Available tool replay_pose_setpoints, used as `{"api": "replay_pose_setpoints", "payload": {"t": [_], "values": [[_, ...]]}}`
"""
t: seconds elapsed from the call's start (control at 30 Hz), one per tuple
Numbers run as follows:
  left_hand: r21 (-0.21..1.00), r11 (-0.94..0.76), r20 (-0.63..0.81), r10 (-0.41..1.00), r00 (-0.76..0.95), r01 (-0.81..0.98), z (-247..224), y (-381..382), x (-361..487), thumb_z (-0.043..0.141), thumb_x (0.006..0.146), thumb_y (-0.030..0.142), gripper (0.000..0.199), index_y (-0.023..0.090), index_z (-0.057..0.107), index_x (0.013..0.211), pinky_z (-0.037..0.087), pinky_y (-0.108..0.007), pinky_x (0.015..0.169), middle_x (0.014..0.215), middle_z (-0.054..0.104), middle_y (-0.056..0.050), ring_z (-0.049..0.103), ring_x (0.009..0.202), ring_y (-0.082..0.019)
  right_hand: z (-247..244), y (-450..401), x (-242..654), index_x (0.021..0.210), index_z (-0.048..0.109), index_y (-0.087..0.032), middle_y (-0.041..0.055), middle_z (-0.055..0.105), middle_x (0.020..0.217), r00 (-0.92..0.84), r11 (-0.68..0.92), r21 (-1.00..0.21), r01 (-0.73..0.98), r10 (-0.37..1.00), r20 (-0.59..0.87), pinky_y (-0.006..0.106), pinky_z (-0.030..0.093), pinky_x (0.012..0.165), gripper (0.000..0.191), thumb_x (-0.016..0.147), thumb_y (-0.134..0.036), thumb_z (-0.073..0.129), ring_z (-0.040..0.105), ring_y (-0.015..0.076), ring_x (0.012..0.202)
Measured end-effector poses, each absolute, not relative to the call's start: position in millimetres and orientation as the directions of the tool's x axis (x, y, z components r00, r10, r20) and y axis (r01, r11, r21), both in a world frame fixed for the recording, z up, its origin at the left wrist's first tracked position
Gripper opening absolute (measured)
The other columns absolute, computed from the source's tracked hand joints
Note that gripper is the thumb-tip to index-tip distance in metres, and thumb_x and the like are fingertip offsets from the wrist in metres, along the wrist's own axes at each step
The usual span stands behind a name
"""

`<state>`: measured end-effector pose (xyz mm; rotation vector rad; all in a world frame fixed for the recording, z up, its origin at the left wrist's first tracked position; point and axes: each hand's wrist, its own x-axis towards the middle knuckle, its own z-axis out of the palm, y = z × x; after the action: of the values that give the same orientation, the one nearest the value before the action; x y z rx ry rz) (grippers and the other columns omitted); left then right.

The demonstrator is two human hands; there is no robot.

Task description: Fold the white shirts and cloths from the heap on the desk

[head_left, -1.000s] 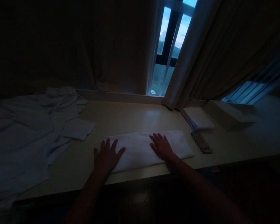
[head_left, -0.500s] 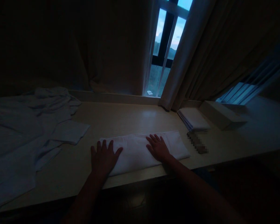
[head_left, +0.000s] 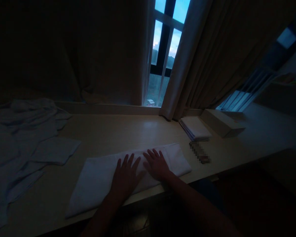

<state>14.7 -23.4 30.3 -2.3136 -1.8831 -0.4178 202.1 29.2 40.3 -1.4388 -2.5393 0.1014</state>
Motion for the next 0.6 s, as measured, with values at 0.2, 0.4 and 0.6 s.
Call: {"api": "replay_pose_setpoints", "payload": {"t": [0.2, 0.4, 0.6], "values": [[0.094, -0.151, 0.276, 0.954, 0.120, 0.984, 18.7, -8.4, 9.7, 0.031, 0.085, 0.067, 0.070, 0.030, 0.038, 0.143, 0.010, -0.059, 0.111, 0.153, 0.032, -0.009, 0.022, 0.142, -0.034, 35.3, 26.8, 197.5, 0.147, 0.028, -0.035, -0.0007, 0.026, 0.155, -0.503, 0.526, -0.177, 0.832, 0.850, 0.159, 0.054, 0.014, 0.113, 0.053, 0.097, -0.054, 0.026, 0.016, 0.0262, 0.143], [0.080, -0.127, 0.297, 0.950, 0.098, 0.989, 14.6, -4.0, 8.3, 0.029, 0.086, 0.066, 0.068, 0.030, 0.036, 0.144, 0.009, -0.060, 0.111, 0.153, 0.032, -0.008, 0.021, 0.142, -0.034, 38.5, 28.2, 199.0, 0.146, 0.028, -0.035, 0.0005, 0.026, 0.155, -0.507, 0.528, -0.189, 0.828, 0.849, 0.149, 0.055, 0.014, 0.113, 0.053, 0.097, -0.054, 0.025, 0.017, 0.0270, 0.143], [0.074, -0.137, 0.306, 0.946, 0.108, 0.988, 14.7, -6.2, 8.0, 0.030, 0.091, 0.053, 0.058, 0.030, 0.036, 0.144, 0.011, -0.059, 0.112, 0.154, 0.031, -0.008, 0.021, 0.142, -0.033, 44.8, 27.3, 187.2, 0.148, 0.024, -0.033, 0.0021, 0.025, 0.155, -0.542, 0.560, -0.159, 0.813, 0.828, 0.145, 0.058, 0.012, 0.113, 0.052, 0.099, -0.049, 0.026, 0.013, 0.0273, 0.144]]}}
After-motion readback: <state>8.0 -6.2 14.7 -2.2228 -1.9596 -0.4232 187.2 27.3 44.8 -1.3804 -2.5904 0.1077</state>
